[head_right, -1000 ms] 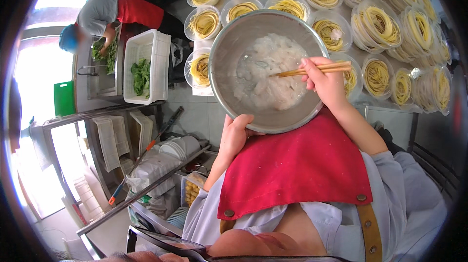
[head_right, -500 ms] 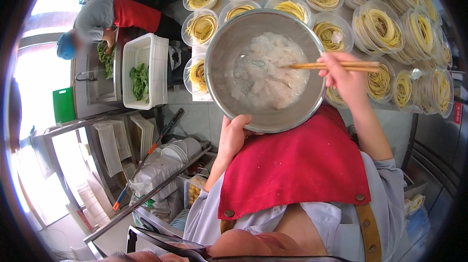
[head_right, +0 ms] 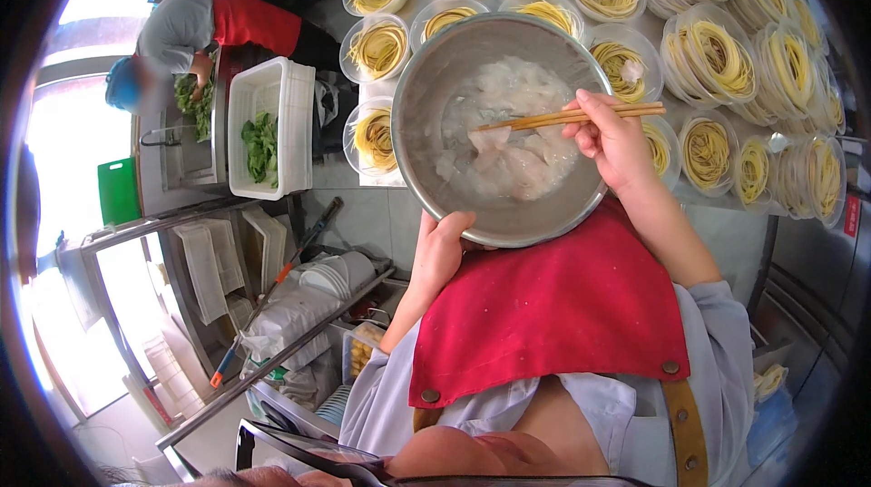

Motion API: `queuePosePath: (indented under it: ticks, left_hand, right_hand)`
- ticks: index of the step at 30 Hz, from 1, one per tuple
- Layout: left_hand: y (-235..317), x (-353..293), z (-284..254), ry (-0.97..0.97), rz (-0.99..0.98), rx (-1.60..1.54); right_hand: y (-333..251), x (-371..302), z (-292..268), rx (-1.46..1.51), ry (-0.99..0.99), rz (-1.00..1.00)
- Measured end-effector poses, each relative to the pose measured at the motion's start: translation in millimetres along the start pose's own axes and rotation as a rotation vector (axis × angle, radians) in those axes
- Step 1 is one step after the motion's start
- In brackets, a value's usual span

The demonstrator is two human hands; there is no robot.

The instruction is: The person uses chopsticks to pick up dumplings from a metal bowl and places them into individual plastic containers filled with noodles. The person repeats this process for multiple containers arranged on a stainless steel counter.

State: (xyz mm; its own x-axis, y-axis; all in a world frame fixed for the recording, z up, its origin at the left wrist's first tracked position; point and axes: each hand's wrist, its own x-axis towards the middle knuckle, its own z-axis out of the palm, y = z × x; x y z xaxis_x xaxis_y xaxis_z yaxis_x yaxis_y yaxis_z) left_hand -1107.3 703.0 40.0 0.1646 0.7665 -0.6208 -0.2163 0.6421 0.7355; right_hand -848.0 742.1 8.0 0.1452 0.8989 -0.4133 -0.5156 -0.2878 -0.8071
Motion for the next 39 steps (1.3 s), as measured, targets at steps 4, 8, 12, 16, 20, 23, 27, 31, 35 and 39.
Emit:
queuePosePath:
  ticks: [4,8,12,16,20,23,27,31,35,39]
  left_hand:
    - [-2.7,-1.3,0.1,0.055,-0.017,0.0]
    - [7.2,-8.2,-0.9,0.046,-0.092,-0.023]
    - [2.6,-17.4,-8.0,0.119,-0.11,-0.155]
    - [-4.8,-32.8,-20.1,0.25,-0.002,-0.25]
    - [-18.5,-45.6,-47.0,0.35,0.067,-0.274]
    - [-18.9,-58.5,-52.3,0.409,0.11,-0.285]
    - [-28.4,-65.6,-60.3,0.43,0.109,-0.276]
    - [-36.4,-76.1,-47.4,0.415,0.074,-0.317]
    - [-31.9,-75.9,-23.8,0.389,-0.003,-0.327]
    - [-38.5,-67.8,-18.4,0.286,-0.036,-0.304]
  right_hand:
    - [-13.5,-4.5,-5.4,0.208,-0.031,0.106]
    - [-29.5,-4.9,-21.1,0.339,-0.104,0.056]
    - [-56.1,-9.4,-34.6,0.389,-0.076,-0.067]
    - [-72.1,4.7,-47.9,0.382,0.003,-0.184]
    - [-62.0,52.6,-44.3,0.316,0.126,-0.233]
    - [-37.5,101.7,-40.6,0.178,0.129,-0.324]
    - [-5.8,138.9,-51.8,-0.383,0.31,-0.461]
    - [-27.6,83.4,-33.3,-0.366,0.198,-0.557]
    - [-54.2,-2.1,-9.7,-0.385,-0.043,-0.588]
    - [-61.9,-50.7,3.7,-0.866,-0.489,-0.363]
